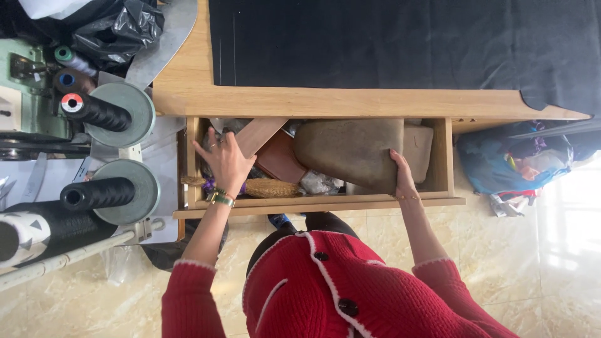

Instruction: The person cuts a piece of black fabric using shears along marked lines. They then fold the fabric, retrieve a cardboard pattern from a drawer, and use a ruler and set square to mark new lines on the fabric with chalk.

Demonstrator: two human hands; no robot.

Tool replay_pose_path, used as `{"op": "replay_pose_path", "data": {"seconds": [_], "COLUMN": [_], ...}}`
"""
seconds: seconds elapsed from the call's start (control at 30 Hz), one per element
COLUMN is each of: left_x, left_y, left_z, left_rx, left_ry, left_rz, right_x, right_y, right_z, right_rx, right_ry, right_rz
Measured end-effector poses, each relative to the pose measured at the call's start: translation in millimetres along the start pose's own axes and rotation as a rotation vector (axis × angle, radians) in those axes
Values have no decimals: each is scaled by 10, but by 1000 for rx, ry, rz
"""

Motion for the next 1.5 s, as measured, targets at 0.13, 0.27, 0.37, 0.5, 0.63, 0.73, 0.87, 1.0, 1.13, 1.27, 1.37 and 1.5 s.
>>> {"op": "replay_pose_path", "data": {"seconds": [0.13, 0.27, 0.37, 0.5, 0.63, 0.73, 0.87, 1.0, 1.13, 1.27, 1.37, 1.5], "left_x": [-176, -372, -472, -494, -455, -340, 40, 399, 749, 1058, 1410, 1842], "left_y": [345, 659, 927, 1302, 1542, 1608, 1519, 1411, 1313, 1222, 1106, 971], "left_z": [-393, -558, -677, -949, -1004, -900, -948, -897, -857, -767, -726, -526], "left_rx": [-2, 27, -13, 300, 332, 310, 267, 223, 190, 159, 92, 55], "left_ry": [-38, -10, 11, -34, 116, 245, 446, 511, 568, 615, 643, 614], "left_rz": [8, 20, -39, 77, 15, -39, 1, 139, 245, 343, 414, 483], "right_x": [25, -192, -333, -519, -494, -243, -260, -528, -892, -201, -605, -788], "right_y": [101, 506, 593, 418, 37, -596, -900, -451, 752, 803, 759, 750], "right_z": [96, 456, 797, 1122, 1265, 1223, 1265, 1167, 427, -215, -107, -141], "right_rx": [24, 74, 134, 188, 243, 244, 170, -237, 262, 411, 225, 137], "right_ry": [40, 52, 35, -15, -84, -125, -91, -441, 287, -271, -568, -588], "right_rz": [-64, -95, -109, -186, -72, -191, -308, 9, -697, 38, 2, -14]}}
Point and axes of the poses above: each hand's wrist, its own y-axis away from the middle knuckle, its own z-axis out of the palm, x = y × z, the point moved 6 cm from there along -y, towards the middle knuckle, and after that the axes turned 2 degrees about -z, right-handed, at the moved point
